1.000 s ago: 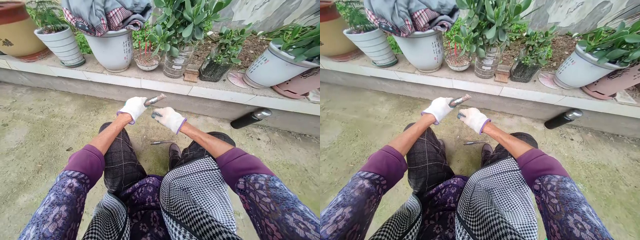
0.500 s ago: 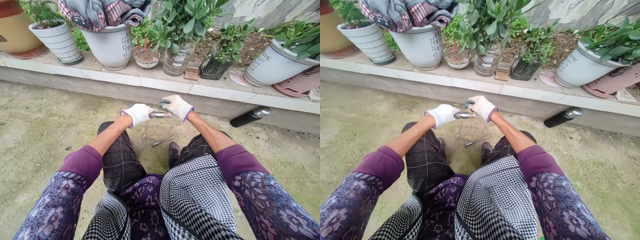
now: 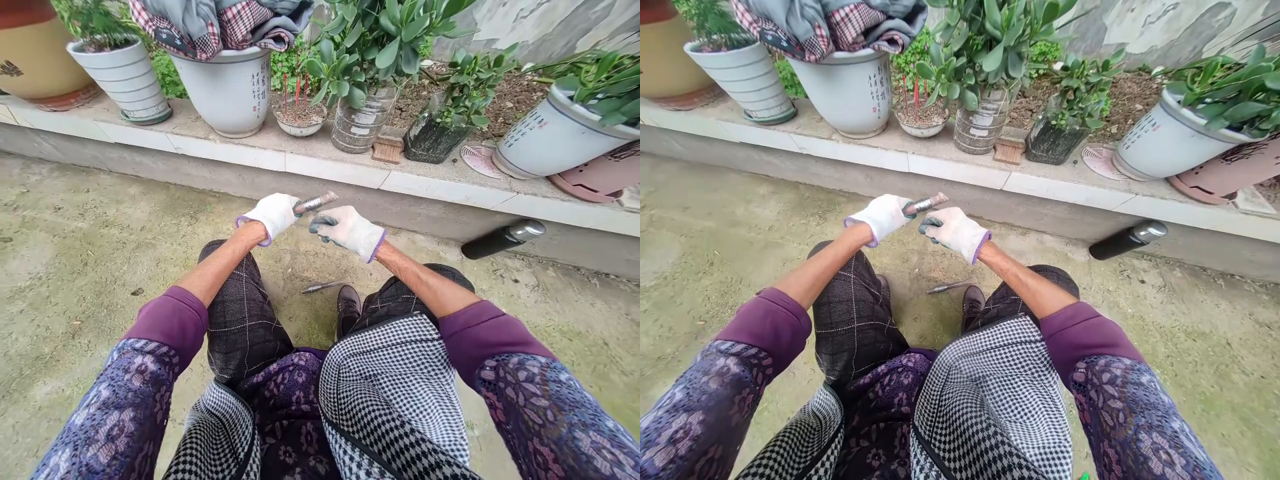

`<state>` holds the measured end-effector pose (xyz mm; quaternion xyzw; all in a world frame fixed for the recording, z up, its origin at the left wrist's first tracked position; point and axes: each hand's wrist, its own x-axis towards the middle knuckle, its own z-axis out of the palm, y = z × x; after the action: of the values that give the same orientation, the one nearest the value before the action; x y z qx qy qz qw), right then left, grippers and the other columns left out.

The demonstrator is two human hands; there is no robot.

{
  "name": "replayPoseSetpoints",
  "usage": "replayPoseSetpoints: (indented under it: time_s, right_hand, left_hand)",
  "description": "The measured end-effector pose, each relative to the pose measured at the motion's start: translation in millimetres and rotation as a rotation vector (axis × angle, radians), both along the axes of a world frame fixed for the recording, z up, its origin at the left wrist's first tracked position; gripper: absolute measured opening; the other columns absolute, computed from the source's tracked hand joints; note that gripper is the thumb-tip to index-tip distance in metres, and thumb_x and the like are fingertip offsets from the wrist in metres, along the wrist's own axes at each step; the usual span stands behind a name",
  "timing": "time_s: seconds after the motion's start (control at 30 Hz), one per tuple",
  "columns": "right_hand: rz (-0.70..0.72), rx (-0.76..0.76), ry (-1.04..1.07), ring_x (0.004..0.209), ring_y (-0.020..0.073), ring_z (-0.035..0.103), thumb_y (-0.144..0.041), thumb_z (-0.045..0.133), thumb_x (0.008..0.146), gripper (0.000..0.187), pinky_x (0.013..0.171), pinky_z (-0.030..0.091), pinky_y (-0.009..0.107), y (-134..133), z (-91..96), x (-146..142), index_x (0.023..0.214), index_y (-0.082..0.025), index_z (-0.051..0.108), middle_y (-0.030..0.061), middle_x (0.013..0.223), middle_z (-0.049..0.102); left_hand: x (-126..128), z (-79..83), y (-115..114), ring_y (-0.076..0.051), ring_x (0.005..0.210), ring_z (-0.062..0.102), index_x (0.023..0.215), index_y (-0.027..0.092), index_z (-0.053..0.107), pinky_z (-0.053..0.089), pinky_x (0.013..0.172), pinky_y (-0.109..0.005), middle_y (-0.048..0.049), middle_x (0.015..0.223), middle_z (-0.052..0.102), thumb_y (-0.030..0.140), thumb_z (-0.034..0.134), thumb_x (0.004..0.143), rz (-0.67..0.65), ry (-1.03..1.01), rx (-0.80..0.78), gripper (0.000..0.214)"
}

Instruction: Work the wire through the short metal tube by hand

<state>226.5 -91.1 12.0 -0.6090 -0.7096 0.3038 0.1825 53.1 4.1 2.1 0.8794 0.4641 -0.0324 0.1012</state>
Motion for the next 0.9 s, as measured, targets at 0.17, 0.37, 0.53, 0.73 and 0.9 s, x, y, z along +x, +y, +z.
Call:
replayPoseSetpoints:
  time_s: [0.17, 0.37, 0.53, 0.73, 0.9]
  right_hand:
    - [-0.002, 0.036, -0.048, 0.06, 0.0115, 0.05, -0.033, 0.053, 0.084, 0.027, 0.058, 0.037, 0.024, 2.0, 5.8, 10.5, 0.083, -0.015, 0.073, 0.0005, 0.066, 0.063]
    - [-0.043, 0.137, -0.137, 0.071, 0.0145, 0.058, -0.03, 0.055, 0.082, 0.027, 0.066, 0.042, 0.024, 33.3, -10.7, 27.5, 0.087, -0.015, 0.076, 0.0022, 0.075, 0.07]
    - [-0.109, 0.008, 0.045, 0.062, 0.012, 0.056, -0.027, 0.06, 0.078, 0.021, 0.056, 0.041, 0.021, 45.4, -17.3, 29.0, 0.084, -0.013, 0.075, 0.0006, 0.069, 0.068]
    - [-0.238, -0.17, 0.215, 0.044, 0.0082, 0.047, -0.024, 0.058, 0.082, 0.018, 0.041, 0.035, 0.021, 33.4, -21.7, 12.4, 0.087, -0.011, 0.07, 0.0034, 0.065, 0.065]
    - [-0.028, -0.097, 0.054, 0.052, 0.0083, 0.053, -0.027, 0.056, 0.086, 0.02, 0.052, 0.041, 0.021, 13.3, -19.9, -1.4, 0.087, -0.015, 0.071, 0.0022, 0.07, 0.068]
  left_hand:
    - [5.7, -8.1, -5.1, -0.032, 0.094, 0.071, 0.115, 0.016, 0.072, 0.049, 0.08, -0.038, -0.0175, 0.092, 0.074, 0.024, 0.044, 0.091, -0.119, 0.257, 0.076, 0.038]
    - [11.9, -7.2, -20.9, -0.031, 0.095, 0.071, 0.116, 0.019, 0.072, 0.049, 0.083, -0.038, -0.0152, 0.09, 0.074, 0.023, 0.047, 0.089, -0.253, 0.308, -0.007, 0.037]
    - [5.8, 2.1, -22.2, -0.026, 0.091, 0.071, 0.115, 0.024, 0.072, 0.048, 0.079, -0.031, -0.0102, 0.093, 0.075, 0.036, 0.047, 0.092, -0.224, 0.199, -0.015, 0.036]
    - [-6.3, 6.5, -8.9, -0.023, 0.087, 0.07, 0.112, 0.025, 0.073, 0.046, 0.076, -0.028, -0.0062, 0.096, 0.075, 0.047, 0.043, 0.093, -0.082, -0.031, 0.035, 0.042]
    - [-6.5, 2.2, 1.9, -0.025, 0.092, 0.071, 0.113, 0.023, 0.073, 0.048, 0.079, -0.03, -0.0112, 0.098, 0.075, 0.045, 0.042, 0.095, 0.008, 0.087, 0.071, 0.042]
